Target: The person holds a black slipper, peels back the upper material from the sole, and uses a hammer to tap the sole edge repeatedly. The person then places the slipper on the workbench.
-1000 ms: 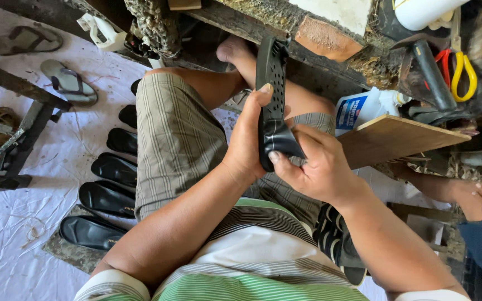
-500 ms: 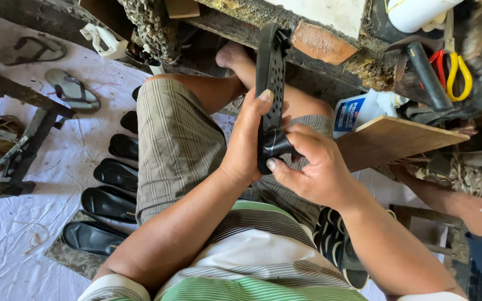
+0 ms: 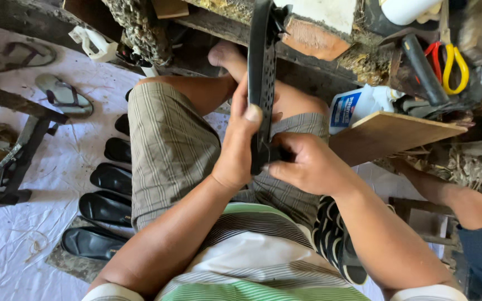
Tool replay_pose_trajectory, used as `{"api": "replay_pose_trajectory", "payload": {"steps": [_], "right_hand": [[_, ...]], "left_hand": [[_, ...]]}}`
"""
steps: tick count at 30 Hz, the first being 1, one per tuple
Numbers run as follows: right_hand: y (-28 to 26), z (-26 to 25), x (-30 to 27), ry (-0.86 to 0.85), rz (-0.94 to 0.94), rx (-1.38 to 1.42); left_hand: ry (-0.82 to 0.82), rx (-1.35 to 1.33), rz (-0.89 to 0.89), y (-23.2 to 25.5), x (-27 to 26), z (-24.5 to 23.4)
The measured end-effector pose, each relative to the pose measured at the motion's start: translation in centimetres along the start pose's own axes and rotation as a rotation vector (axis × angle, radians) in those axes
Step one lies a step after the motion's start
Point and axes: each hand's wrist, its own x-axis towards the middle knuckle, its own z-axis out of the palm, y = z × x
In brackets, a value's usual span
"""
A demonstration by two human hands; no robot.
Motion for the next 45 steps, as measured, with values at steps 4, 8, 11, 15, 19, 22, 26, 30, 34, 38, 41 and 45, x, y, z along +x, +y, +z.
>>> {"api": "replay_pose_trajectory", "payload": {"steps": [4,8,11,15,19,22,26,30,34,38,41,45], "right_hand": [[-0.2,0.9,-1.1,0.065,-0.035,-0.278],[-1.8,0.8,-0.5,0.165,-0.232,-0.324],[-1.4,0.6,-0.3,0.169,-0.299,-0.273],[-1.4,1.0,-0.2,0.181,-0.381,-0.236],[-1.9,0.9,0.2,0.215,-0.568,-0.459],[1.4,1.6,-0.5,0.259,-0.430,-0.465],[1.2,2.7,-0.1,0.211,-0.115,-0.107],[-0.4,1.8,0.9,0.204,-0.109,-0.129],[-2.4,1.5,0.7,0.255,-0.317,-0.253],[-2.0,1.4,0.4,0.269,-0.387,-0.214],[-2.2,1.0,0.6,0.261,-0.411,-0.205],[-0.4,1.5,0.6,0.303,-0.489,-0.427]], "left_hand": [[0.077,-0.104,-0.133,0.8,0.8,-0.3],[0.201,-0.226,-0.362,3.0,1.1,0.2],[0.227,-0.289,-0.443,2.8,2.0,0.0],[0.243,-0.370,-0.510,3.4,2.1,0.2],[0.240,-0.403,-0.476,2.6,2.0,0.2],[0.298,-0.430,-0.334,2.9,1.5,1.9],[0.208,-0.320,-0.261,2.2,1.2,0.6],[0.088,-0.147,-0.107,2.8,1.0,0.0],[0.186,-0.276,-0.258,3.3,1.3,0.7],[0.225,-0.303,-0.323,5.2,1.3,1.6],[0.211,-0.317,-0.324,4.6,1.2,1.4],[0.161,-0.351,-0.260,2.5,2.0,0.6]]}}
